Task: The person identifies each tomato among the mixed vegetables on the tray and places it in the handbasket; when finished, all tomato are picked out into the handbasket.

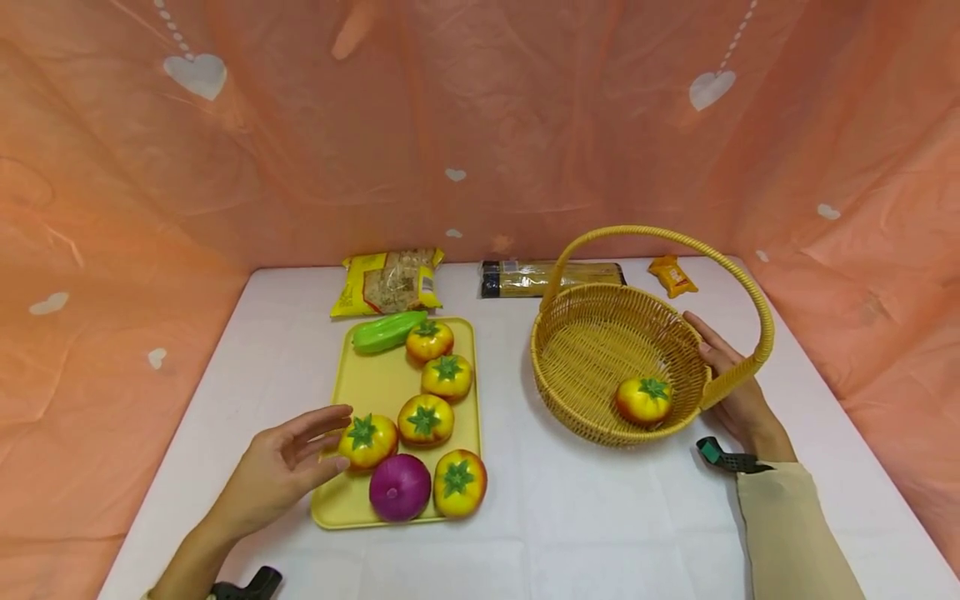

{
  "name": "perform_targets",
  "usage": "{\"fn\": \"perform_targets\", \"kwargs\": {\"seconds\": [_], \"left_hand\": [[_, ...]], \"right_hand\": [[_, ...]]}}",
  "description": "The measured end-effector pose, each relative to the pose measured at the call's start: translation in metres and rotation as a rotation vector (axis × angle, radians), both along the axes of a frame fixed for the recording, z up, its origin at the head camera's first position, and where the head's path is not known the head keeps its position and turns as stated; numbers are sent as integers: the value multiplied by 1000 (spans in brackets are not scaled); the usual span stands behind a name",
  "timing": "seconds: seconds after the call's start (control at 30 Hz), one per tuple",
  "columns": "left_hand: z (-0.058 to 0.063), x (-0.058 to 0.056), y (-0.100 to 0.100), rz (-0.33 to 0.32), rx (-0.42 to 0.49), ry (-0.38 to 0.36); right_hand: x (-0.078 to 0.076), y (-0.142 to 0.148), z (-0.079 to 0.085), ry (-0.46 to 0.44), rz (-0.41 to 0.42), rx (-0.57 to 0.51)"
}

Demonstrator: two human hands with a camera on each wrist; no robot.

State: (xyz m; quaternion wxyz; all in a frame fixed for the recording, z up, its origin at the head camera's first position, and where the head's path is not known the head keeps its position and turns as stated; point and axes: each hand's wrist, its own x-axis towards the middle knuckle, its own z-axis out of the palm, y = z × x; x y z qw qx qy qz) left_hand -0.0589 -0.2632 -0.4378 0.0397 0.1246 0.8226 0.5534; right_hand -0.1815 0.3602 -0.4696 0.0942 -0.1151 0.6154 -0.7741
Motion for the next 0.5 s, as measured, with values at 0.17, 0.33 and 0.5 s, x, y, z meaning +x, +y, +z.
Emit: {"fn": "perform_targets", "kwargs": {"seconds": [0.17, 0.33, 0.5], "left_hand": [[-4, -2, 8, 26, -164, -38], [-9, -4, 12, 51, -220, -29], [-2, -7, 10, 77, -156, 14]], "right_hand": [[0, -1, 0, -10, -9, 16], [1, -1, 0, -12, -16, 15], [1, -1, 1, -8, -24, 19]]}}
